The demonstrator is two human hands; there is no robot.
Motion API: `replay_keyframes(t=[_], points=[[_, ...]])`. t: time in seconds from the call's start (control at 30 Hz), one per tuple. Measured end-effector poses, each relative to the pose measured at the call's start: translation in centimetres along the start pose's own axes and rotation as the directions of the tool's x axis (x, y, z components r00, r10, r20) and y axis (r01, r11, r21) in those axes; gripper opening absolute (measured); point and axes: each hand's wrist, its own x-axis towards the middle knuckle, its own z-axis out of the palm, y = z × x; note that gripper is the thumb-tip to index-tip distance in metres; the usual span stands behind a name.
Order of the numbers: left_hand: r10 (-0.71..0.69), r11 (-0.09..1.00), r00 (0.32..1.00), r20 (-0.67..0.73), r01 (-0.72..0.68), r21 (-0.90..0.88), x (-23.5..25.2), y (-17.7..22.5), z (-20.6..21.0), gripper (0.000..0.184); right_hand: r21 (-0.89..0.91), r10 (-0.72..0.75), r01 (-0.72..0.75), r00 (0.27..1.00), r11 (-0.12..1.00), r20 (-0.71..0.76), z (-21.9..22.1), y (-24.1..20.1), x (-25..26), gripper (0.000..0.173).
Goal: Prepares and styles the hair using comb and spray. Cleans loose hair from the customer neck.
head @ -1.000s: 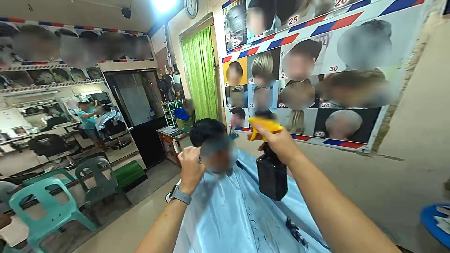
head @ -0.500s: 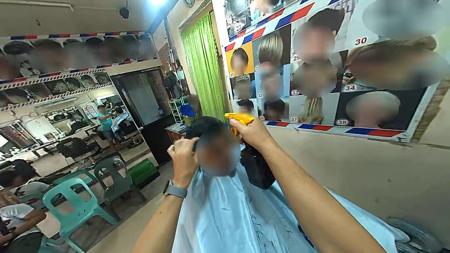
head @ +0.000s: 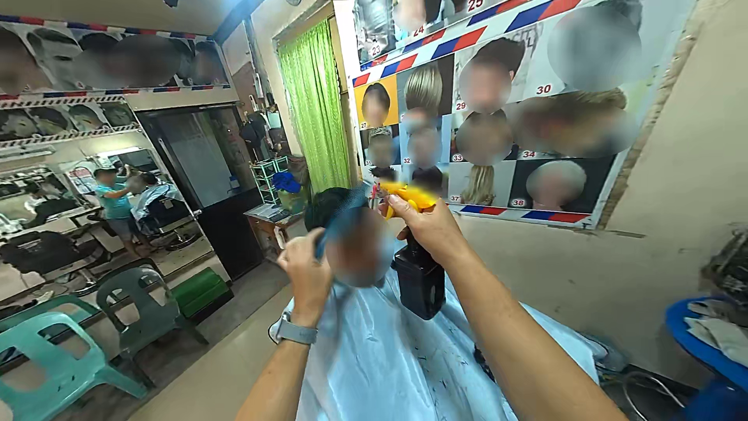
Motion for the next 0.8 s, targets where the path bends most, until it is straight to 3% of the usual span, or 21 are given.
replay_keyframes(t=[0.07, 0.1, 0.2, 0.23, 0.33, 0.4, 0.47, 0.53, 0.6, 0.67, 0.8], points=[[0.12, 0.992, 0.991, 0.055, -0.121, 0.023, -0.6, -0.9, 0.9, 0.029, 0.004, 0.02, -0.02, 0.999, 1.0, -0.028, 1.0, -0.9, -1.0, 0.036], [0.097, 0.995, 0.994, 0.052, -0.097, -0.001, -0.1, -1.8, 0.9, 0.029, 0.001, 0.015, -0.015, 0.999, 1.0, -0.047, 1.6, -1.2, -1.5, 0.035], [-0.157, 0.975, 0.988, 0.014, 0.157, -0.16, 2.4, -4.5, -0.9, 0.04, -0.004, -0.002, 0.001, 0.993, 1.0, -0.115, 3.8, -2.3, -3.2, 0.036], [-0.172, 0.963, 0.985, 0.016, 0.172, -0.207, 2.5, -4.8, -1.2, 0.041, -0.014, 0.0, -0.002, 0.989, 1.0, -0.148, 4.6, -2.7, -3.8, 0.036], [0.116, 0.968, 0.988, 0.098, -0.091, -0.232, 0.4, -5.3, -0.4, 0.033, -0.07, 0.015, -0.031, 0.974, 0.997, -0.226, 7.4, -3.9, -5.3, 0.038], [0.197, 0.958, 0.973, 0.124, -0.164, -0.235, 0.3, -6.8, 0.3, 0.028, -0.108, 0.041, -0.072, 0.963, 0.992, -0.266, 9.1, -4.3, -6.0, 0.038], [0.084, 0.953, 0.985, 0.15, -0.036, -0.3, 3.0, -9.3, -0.4, 0.035, -0.141, 0.046, -0.093, 0.951, 0.986, -0.306, 10.1, -4.4, -6.5, 0.037], [-0.105, 0.886, 0.976, 0.19, 0.179, -0.428, 6.6, -11.7, -1.6, 0.045, -0.18, 0.042, -0.111, 0.936, 0.977, -0.35, 10.6, -4.5, -7.1, 0.038], [-0.191, 0.814, 0.954, 0.229, 0.285, -0.507, 9.7, -13.7, -2.1, 0.049, -0.259, -0.003, -0.101, 0.928, 0.961, -0.373, 11.1, -4.7, -7.7, 0.038], [-0.132, 0.755, 0.936, 0.326, 0.308, -0.579, 12.4, -14.8, -1.4, 0.051, -0.342, -0.041, -0.103, 0.921, 0.934, -0.389, 11.6, -4.8, -8.3, 0.037], [-0.002, 0.701, 0.784, 0.621, 0.444, -0.558, 14.7, -16.1, 1.6, 0.045, -0.419, -0.121, -0.06, 0.911, 0.906, -0.393, 13.1, -4.2, -8.2, 0.04]])
